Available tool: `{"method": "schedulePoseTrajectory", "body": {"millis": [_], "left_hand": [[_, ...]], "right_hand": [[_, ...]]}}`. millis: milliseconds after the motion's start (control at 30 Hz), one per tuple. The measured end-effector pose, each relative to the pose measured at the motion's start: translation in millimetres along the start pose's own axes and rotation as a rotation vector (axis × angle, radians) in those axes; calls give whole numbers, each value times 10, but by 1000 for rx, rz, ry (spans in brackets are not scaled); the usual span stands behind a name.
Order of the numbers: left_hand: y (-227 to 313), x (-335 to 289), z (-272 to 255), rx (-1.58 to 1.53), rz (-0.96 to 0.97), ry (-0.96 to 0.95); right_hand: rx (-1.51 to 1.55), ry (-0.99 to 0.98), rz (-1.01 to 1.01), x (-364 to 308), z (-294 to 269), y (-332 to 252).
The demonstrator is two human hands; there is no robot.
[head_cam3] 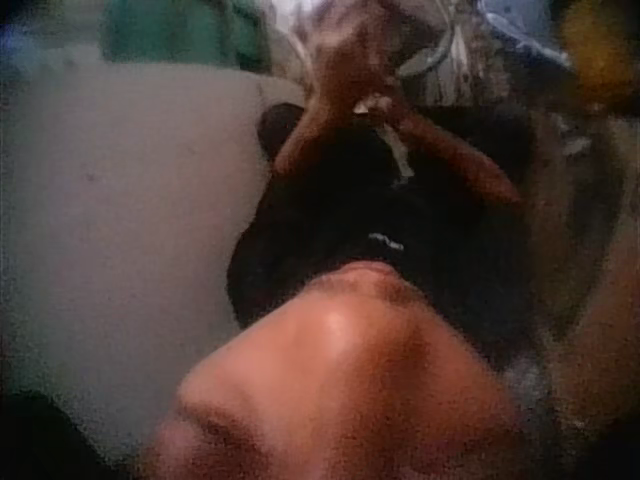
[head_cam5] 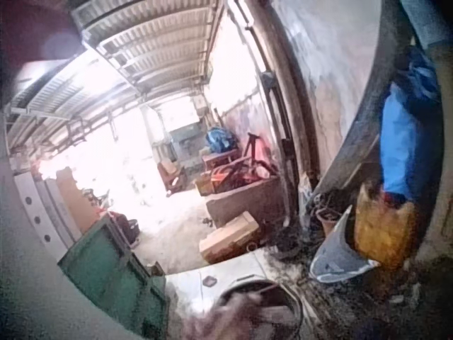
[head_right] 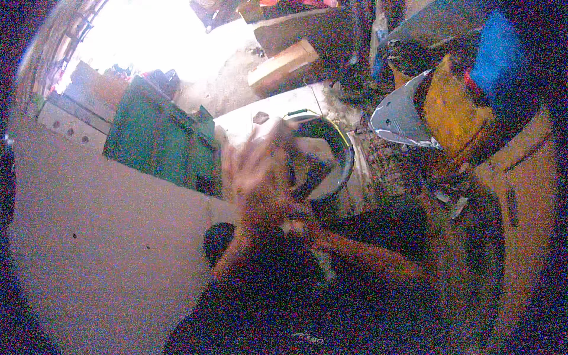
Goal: The person holds a red motorcycle fairing over a black bucket while using a piece of sandpaper to rub the surface of the fairing with both hands.
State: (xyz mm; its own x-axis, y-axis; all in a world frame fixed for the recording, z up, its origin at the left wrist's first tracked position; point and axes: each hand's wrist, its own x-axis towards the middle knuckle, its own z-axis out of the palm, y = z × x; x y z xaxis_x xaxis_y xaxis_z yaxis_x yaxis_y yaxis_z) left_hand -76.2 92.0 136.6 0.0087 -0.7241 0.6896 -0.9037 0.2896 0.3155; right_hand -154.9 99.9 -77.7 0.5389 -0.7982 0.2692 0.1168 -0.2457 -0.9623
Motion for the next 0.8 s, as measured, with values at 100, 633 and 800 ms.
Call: {"method": "schedulePoseTrajectory", "body": {"millis": [100, 633, 800], "left_hand": [[110, -73, -81, -101, 114, -57], [-14, 24, -59, 75, 95, 4], [83, -47, -84, -28, 172, -6]], "right_hand": [[13, 3, -21, 40, 61, -122], [-17, 9, -22, 92, 48, -110], [-4, 2, -9, 41, 69, -65]]}}
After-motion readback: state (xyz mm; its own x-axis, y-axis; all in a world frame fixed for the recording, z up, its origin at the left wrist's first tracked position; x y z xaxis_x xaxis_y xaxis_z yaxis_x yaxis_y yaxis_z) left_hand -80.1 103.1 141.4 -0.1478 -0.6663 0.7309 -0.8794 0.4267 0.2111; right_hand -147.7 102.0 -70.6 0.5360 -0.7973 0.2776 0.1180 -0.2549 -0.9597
